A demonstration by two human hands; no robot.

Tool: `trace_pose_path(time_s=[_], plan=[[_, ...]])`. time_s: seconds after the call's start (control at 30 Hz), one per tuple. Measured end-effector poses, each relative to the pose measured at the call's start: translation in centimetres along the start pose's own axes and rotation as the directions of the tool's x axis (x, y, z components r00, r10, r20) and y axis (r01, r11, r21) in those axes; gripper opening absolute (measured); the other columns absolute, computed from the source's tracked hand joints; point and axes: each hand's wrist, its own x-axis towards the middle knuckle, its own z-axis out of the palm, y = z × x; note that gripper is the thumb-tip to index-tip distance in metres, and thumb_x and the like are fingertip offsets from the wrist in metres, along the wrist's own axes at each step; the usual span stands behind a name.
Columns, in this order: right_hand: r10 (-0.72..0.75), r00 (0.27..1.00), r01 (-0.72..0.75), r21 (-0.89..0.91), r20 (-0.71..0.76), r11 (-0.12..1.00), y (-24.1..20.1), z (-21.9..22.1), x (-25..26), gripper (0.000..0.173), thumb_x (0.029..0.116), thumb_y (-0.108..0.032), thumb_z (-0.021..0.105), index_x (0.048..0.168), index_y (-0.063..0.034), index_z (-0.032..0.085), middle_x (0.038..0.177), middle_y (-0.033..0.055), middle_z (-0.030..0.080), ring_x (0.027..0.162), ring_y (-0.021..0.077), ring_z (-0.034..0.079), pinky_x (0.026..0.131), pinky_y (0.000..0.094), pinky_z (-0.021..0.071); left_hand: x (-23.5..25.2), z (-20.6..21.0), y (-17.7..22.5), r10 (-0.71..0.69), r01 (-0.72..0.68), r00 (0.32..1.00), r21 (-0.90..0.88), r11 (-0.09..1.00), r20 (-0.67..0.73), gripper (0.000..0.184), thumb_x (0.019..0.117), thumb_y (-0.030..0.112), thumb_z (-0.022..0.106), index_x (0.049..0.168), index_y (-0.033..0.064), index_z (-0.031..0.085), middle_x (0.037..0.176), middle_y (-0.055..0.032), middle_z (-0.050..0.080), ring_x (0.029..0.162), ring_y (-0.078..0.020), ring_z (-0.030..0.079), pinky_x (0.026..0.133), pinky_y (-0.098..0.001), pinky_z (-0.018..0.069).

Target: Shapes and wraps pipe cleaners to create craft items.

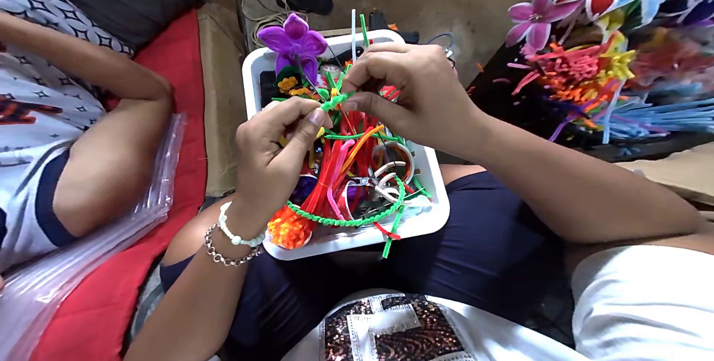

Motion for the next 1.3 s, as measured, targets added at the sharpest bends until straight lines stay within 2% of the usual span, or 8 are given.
trace_pose_path(time_s=[0.2, 0.37, 0.63, 0.73, 0.93, 1.03, 1.17, 1.3], plan=[[0.311, 0.950, -0.274, 0.489, 0.005, 0.828, -0.5, 0.9, -0.3, 0.007, 0.0951, -0.006, 0.070, 0.101, -0.0011, 0.070, 0.088, 0.0009, 0.069, 0.077, 0.0034, 0.066, 0.071, 0.0189, 0.0569, 0.1, 0.7, -0.1, 0.035, -0.035, 0.999, 0.019, 0.999, 0.009, 0.019, 0.1048, 0.010, 0.053, 0.103, 0.0011, 0.070, 0.085, 0.0018, 0.065, 0.076, -0.0033, 0.060, 0.072, -0.0200, 0.0516], [0.577, 0.767, -0.404, 0.910, 0.283, 0.090, -1.3, 3.4, -0.8, 0.010, 0.0991, 0.001, 0.061, 0.094, -0.0068, 0.065, 0.085, 0.0020, 0.070, 0.078, 0.0072, 0.067, 0.079, 0.0246, 0.0578, -0.1, 1.2, -0.1, 0.036, -0.035, 0.999, -0.024, 0.999, 0.005, 0.017, 0.1042, 0.008, 0.053, 0.103, -0.0001, 0.068, 0.086, 0.0014, 0.065, 0.077, -0.0022, 0.061, 0.073, -0.0187, 0.0521], [0.566, 0.771, -0.330, 0.943, 0.290, -0.034, -1.3, 5.1, -1.1, 0.016, 0.0998, 0.000, 0.060, 0.090, -0.0129, 0.062, 0.089, 0.0000, 0.067, 0.084, 0.0071, 0.065, 0.083, 0.0260, 0.0547, -0.3, 1.2, 0.1, 0.116, -0.090, 0.992, 0.363, 0.928, -0.049, 0.023, 0.1063, 0.018, 0.053, 0.104, 0.0021, 0.069, 0.077, -0.0029, 0.064, 0.069, -0.0102, 0.056, 0.080, -0.0406, 0.0416], [0.548, 0.788, -0.376, 0.924, 0.281, 0.068, -1.2, 4.9, -1.1, 0.012, 0.0996, -0.002, 0.062, 0.093, -0.0115, 0.065, 0.090, -0.0002, 0.069, 0.084, 0.0058, 0.065, 0.081, 0.0235, 0.0544, -0.2, 0.9, 0.0, 0.108, -0.079, 0.992, 0.369, 0.926, -0.058, 0.023, 0.1066, 0.016, 0.051, 0.102, 0.0014, 0.069, 0.073, -0.0021, 0.060, 0.065, -0.0094, 0.053, 0.076, -0.0370, 0.0412], [0.259, 0.966, -0.221, 0.486, -0.011, 0.845, 0.7, 3.0, -0.6, 0.020, 0.0940, -0.009, 0.072, 0.111, 0.0009, 0.070, 0.103, 0.0066, 0.069, 0.090, 0.0093, 0.066, 0.080, 0.0244, 0.0572, 0.1, 0.2, 0.2, 0.052, -0.050, 0.999, 0.335, 0.941, 0.003, 0.022, 0.1064, 0.015, 0.050, 0.096, 0.0069, 0.067, 0.075, 0.0030, 0.060, 0.066, -0.0051, 0.053, 0.074, -0.0331, 0.0426], [0.112, 0.993, -0.099, 0.329, -0.021, 0.939, 0.4, 2.1, -0.2, 0.028, 0.0943, -0.009, 0.072, 0.118, 0.0044, 0.067, 0.104, 0.0086, 0.070, 0.091, 0.0104, 0.068, 0.083, 0.0265, 0.0591, 0.1, 0.1, 0.2, 0.068, -0.081, 0.997, 0.375, 0.923, 0.048, 0.022, 0.1050, 0.015, 0.052, 0.094, 0.0059, 0.068, 0.073, 0.0013, 0.060, 0.067, -0.0071, 0.051, 0.076, -0.0355, 0.0379], [0.064, 0.998, -0.057, 0.243, -0.022, 0.968, 0.2, 1.9, -0.3, 0.013, 0.0956, -0.008, 0.071, 0.104, 0.0015, 0.073, 0.095, 0.0071, 0.073, 0.086, 0.0087, 0.071, 0.080, 0.0250, 0.0613, 0.1, 0.3, -0.3, 0.092, -0.119, 0.992, 0.383, 0.916, 0.090, 0.022, 0.1050, 0.016, 0.053, 0.091, 0.0067, 0.068, 0.073, 0.0005, 0.059, 0.066, -0.0088, 0.051, 0.077, -0.0392, 0.0347], [0.230, 0.971, -0.184, 0.421, -0.060, 0.888, 0.0, 1.9, -0.5, 0.009, 0.0943, -0.005, 0.071, 0.101, 0.0009, 0.072, 0.092, 0.0040, 0.073, 0.081, 0.0060, 0.069, 0.074, 0.0218, 0.0592, 0.2, 0.8, -0.3, 0.045, -0.048, 0.999, 0.197, 0.979, 0.021, 0.018, 0.1050, 0.017, 0.057, 0.108, 0.0026, 0.068, 0.085, 0.0028, 0.068, 0.079, -0.0022, 0.063, 0.080, -0.0256, 0.0525]])
